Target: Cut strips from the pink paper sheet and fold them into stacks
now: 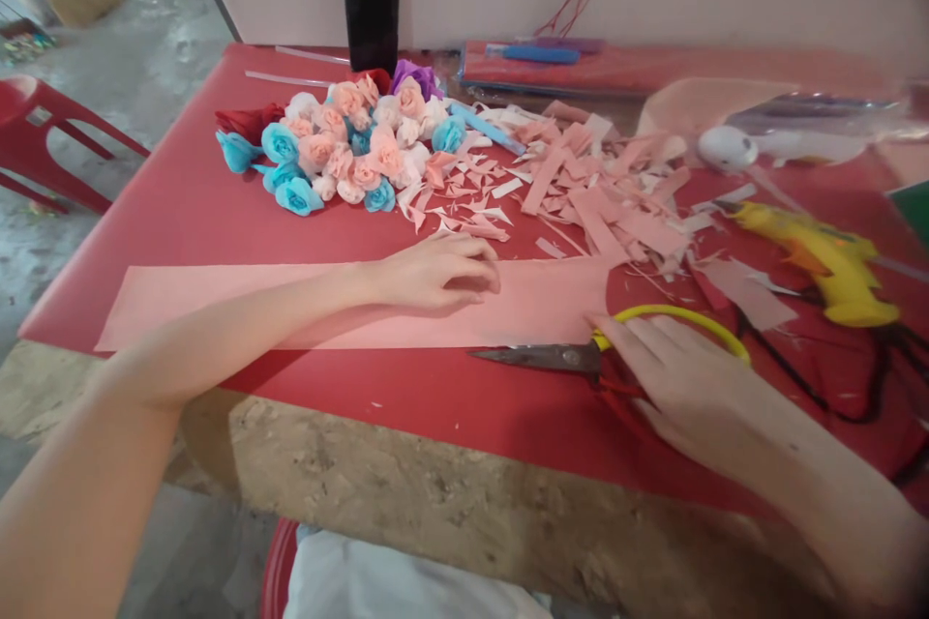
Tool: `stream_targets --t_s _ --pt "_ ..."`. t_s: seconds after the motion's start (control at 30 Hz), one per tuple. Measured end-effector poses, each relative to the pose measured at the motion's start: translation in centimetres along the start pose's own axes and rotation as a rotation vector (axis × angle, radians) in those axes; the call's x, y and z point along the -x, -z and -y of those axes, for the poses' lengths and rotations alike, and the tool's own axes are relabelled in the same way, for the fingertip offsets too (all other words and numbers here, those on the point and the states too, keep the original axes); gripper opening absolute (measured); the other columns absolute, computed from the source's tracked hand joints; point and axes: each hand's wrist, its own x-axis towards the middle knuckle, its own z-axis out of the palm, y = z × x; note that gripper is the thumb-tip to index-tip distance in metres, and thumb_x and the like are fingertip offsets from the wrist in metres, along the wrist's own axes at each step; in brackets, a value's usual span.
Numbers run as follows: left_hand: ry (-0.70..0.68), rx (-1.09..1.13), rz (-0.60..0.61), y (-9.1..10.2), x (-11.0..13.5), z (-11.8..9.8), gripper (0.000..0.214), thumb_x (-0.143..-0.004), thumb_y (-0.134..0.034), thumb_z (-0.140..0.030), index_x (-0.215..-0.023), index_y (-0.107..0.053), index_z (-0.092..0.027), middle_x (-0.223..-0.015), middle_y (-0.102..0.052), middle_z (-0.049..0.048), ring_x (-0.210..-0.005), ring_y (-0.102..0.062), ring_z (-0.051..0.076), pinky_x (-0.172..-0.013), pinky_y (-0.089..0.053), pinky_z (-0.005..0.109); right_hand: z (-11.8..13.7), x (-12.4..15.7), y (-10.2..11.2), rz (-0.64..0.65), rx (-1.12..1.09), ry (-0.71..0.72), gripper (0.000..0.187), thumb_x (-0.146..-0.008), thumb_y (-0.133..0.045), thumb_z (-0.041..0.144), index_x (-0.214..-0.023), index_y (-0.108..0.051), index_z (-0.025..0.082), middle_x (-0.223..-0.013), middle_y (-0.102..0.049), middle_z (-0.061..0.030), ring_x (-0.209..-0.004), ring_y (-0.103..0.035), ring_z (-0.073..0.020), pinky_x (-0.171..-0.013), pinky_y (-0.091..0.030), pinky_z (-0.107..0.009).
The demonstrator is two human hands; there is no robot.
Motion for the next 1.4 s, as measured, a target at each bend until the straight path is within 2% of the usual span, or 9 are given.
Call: stream_targets --t_s 0.17,0.4,0.67,0.87,1.0,1.23,1.4 --pt "0.014 0.002 0.016 0.0 0.0 0.0 0.015 -0.085 -0.054 -0.021 -0.092 -0.066 -0.019 -0.106 -0.062 0.0096 -0.122 -0.046 0.026 -0.1 -0.039 0.042 0.4 -0.9 0.5 0.025 -0.001 -0.012 0.055 -0.073 -0.039 0.006 -0.127 -0.042 0.003 -0.097 -0.063 -0.0167 -0.092 -0.057 -0.0264 -0.079 -0.05 -0.039" --pt "-0.016 -0.003 -0.001 -0.2 0.0 0.2 0.015 -0.085 -0.055 -0.025 -0.093 -0.067 -0.019 -0.106 -0.062 0.0101 -0.124 -0.045 0.027 -0.1 -0.039 0.041 0.3 -2.6 1.2 -0.029 0.025 0.105 0.043 -0.074 -0.039 0.007 -0.116 -0.047 0.003 -0.09 -0.063 -0.017 -0.084 -0.058 -0.0265 -0.07 -0.051 -0.037" --pt "-0.027 -0.026 -0.005 -0.3 0.0 0.3 0.017 -0.086 -0.054 -0.024 -0.094 -0.067 -0.018 -0.106 -0.062 0.0109 -0.123 -0.046 0.028 -0.101 -0.039 0.042 0.1 -3.7 1.0 -0.035 0.029 0.147 0.039 -0.075 -0.04 0.008 -0.113 -0.048 0.003 -0.089 -0.063 -0.0161 -0.086 -0.057 -0.0261 -0.074 -0.049 -0.036" --pt "-0.033 -0.021 0.0 -0.2 0.0 0.2 0.018 -0.085 -0.054 -0.021 -0.095 -0.067 -0.014 -0.107 -0.062 0.0125 -0.127 -0.042 0.029 -0.103 -0.037 0.041 -0.5 -3.8 0.8 -0.149 -0.006 0.21 0.03 -0.077 -0.037 0.007 -0.103 -0.052 0.004 -0.077 -0.06 -0.0126 -0.075 -0.054 -0.0244 -0.067 -0.047 -0.033" --pt "-0.016 -0.021 0.012 -0.2 -0.1 0.1 0.016 -0.084 -0.054 -0.019 -0.093 -0.067 -0.017 -0.108 -0.062 0.0108 -0.126 -0.043 0.027 -0.103 -0.036 0.04 -0.6 -3.4 1.2 -0.177 -0.007 0.27 0.029 -0.076 -0.036 0.003 -0.1 -0.051 0.008 -0.074 -0.059 -0.0103 -0.073 -0.053 -0.0236 -0.068 -0.046 -0.032" --pt "-0.011 -0.025 0.022 -0.1 0.0 0.0 0.019 -0.086 -0.053 -0.025 -0.096 -0.067 -0.017 -0.107 -0.061 0.0113 -0.121 -0.048 0.027 -0.099 -0.039 0.039 0.7 -2.5 1.1 -0.068 0.047 0.111 0.036 -0.072 -0.039 0.007 -0.104 -0.053 0.0 -0.084 -0.059 -0.0162 -0.075 -0.055 -0.0258 -0.067 -0.047 -0.036" --pt "-0.006 -0.021 0.027 -0.1 0.0 0.1 0.018 -0.086 -0.054 -0.026 -0.096 -0.067 -0.018 -0.108 -0.06 0.0105 -0.125 -0.043 0.027 -0.1 -0.038 0.039 1.0 -2.4 1.1 -0.054 0.051 0.108 0.038 -0.069 -0.041 0.009 -0.103 -0.054 0.0 -0.085 -0.06 -0.0158 -0.076 -0.055 -0.0265 -0.067 -0.047 -0.036"
